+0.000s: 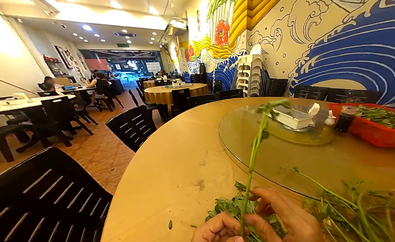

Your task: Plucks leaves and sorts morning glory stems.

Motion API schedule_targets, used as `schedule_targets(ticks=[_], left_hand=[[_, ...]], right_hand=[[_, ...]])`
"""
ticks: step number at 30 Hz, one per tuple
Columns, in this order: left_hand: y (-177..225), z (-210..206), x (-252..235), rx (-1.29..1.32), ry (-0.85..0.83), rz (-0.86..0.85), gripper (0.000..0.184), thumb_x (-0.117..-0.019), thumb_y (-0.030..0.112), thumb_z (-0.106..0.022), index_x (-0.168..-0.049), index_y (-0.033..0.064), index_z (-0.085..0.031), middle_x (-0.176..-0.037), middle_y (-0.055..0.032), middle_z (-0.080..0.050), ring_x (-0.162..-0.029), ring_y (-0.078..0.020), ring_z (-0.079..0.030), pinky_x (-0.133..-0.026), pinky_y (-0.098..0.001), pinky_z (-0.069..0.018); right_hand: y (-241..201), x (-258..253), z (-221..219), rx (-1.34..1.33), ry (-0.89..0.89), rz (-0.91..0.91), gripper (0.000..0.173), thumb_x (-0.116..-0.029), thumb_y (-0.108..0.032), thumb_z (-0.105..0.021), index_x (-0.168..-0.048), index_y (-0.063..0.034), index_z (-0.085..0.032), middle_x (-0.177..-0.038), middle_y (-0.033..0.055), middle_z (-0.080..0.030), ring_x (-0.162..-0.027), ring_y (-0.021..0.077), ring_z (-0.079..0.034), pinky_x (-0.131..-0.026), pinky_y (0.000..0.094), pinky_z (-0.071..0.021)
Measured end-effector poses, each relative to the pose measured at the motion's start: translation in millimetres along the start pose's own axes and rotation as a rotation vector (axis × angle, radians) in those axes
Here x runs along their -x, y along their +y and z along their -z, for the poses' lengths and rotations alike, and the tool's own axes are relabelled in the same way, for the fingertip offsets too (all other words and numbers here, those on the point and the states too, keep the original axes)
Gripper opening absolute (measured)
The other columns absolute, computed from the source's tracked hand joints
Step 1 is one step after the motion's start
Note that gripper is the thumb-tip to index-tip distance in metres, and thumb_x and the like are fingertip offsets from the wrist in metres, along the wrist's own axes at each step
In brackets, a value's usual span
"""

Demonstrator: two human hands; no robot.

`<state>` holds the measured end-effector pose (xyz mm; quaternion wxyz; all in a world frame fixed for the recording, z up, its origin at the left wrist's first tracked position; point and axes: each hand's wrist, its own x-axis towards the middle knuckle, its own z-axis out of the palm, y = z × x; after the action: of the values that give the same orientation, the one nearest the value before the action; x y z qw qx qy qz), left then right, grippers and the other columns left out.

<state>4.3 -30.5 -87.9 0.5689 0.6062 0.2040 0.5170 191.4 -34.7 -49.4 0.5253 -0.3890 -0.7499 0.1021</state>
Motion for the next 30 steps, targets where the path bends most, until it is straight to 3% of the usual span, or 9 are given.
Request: schedule_targets(ticks=[3, 7, 13, 22, 24, 27, 30], left_hand=[[-3, -9, 1, -0.101, 0.048, -0.035, 0.014, -0.0954, -0.002, -0.062, -0.102, 0.0089, -0.068, -0.096, 0.0109, -0.068, -0.086, 0.0010, -0.065, -0.079, -0.0215, -0.0562], [-9, -15, 2, -0.204, 0.083, -0.051, 0.009, -0.0942, -0.003, -0.062, -0.102, -0.0005, -0.067, -0.096, 0.0047, -0.067, -0.089, -0.0011, -0.065, -0.084, -0.0234, -0.0566], [-13, -19, 2, -0.280, 0.083, -0.035, 0.006, -0.0945, -0.002, -0.063, -0.100, -0.0041, -0.066, -0.095, -0.0007, -0.067, -0.088, -0.0026, -0.065, -0.083, -0.0236, -0.0565], [-20, -18, 1, -0.359, 0.072, -0.025, 0.009, -0.0963, 0.001, -0.063, -0.101, -0.0061, -0.066, -0.095, -0.0037, -0.066, -0.088, -0.0041, -0.065, -0.083, -0.0239, -0.0566], [-18, -17, 1, -0.395, 0.081, -0.032, 0.010, -0.0968, 0.002, -0.063, -0.102, -0.0065, -0.066, -0.094, -0.0049, -0.066, -0.086, -0.0048, -0.065, -0.081, -0.0237, -0.0562], [-14, -13, -1, -0.526, 0.106, -0.082, 0.011, -0.0968, 0.003, -0.064, -0.101, -0.0067, -0.068, -0.091, -0.0070, -0.064, -0.083, -0.0058, -0.063, -0.077, -0.0215, -0.0543], [-13, -11, -1, -0.629, 0.105, -0.119, 0.013, -0.0969, 0.005, -0.065, -0.100, -0.0074, -0.068, -0.089, -0.0106, -0.065, -0.080, -0.0092, -0.063, -0.076, -0.0226, -0.0541]], right_hand=[[-8, 4, -8, -0.097, 0.033, -0.064, 0.030, -0.0972, -0.014, -0.069, -0.113, 0.0110, -0.067, -0.093, 0.0158, -0.071, -0.078, 0.0127, -0.069, -0.073, 0.0237, -0.0592], [-11, 7, -11, -0.100, 0.047, -0.112, 0.019, -0.0972, -0.007, -0.066, -0.105, 0.0096, -0.070, -0.086, 0.0143, -0.071, -0.072, 0.0098, -0.068, -0.069, 0.0213, -0.0581], [-8, 5, -5, 0.033, 0.030, -0.086, 0.017, -0.0966, -0.008, -0.066, -0.089, 0.0049, -0.073, -0.076, 0.0122, -0.070, -0.066, 0.0118, -0.065, -0.063, 0.0218, -0.0542], [-8, 5, -1, 0.143, 0.024, -0.076, 0.021, -0.0949, -0.009, -0.066, -0.078, 0.0034, -0.069, -0.066, 0.0115, -0.062, -0.059, 0.0160, -0.059, -0.055, 0.0265, -0.0479], [-8, 4, 1, 0.154, 0.022, -0.079, 0.021, -0.0955, -0.011, -0.066, -0.081, 0.0030, -0.070, -0.067, 0.0111, -0.063, -0.059, 0.0158, -0.058, -0.056, 0.0269, -0.0482], [-10, 3, 1, 0.187, -0.006, -0.119, 0.019, -0.0974, -0.014, -0.065, -0.096, 0.0036, -0.073, -0.076, 0.0123, -0.067, -0.062, 0.0182, -0.060, -0.059, 0.0295, -0.0514], [-11, 4, -5, 0.175, 0.018, -0.143, 0.020, -0.0971, -0.012, -0.064, -0.103, 0.0041, -0.076, -0.078, 0.0124, -0.068, -0.064, 0.0192, -0.062, -0.061, 0.0305, -0.0533]])
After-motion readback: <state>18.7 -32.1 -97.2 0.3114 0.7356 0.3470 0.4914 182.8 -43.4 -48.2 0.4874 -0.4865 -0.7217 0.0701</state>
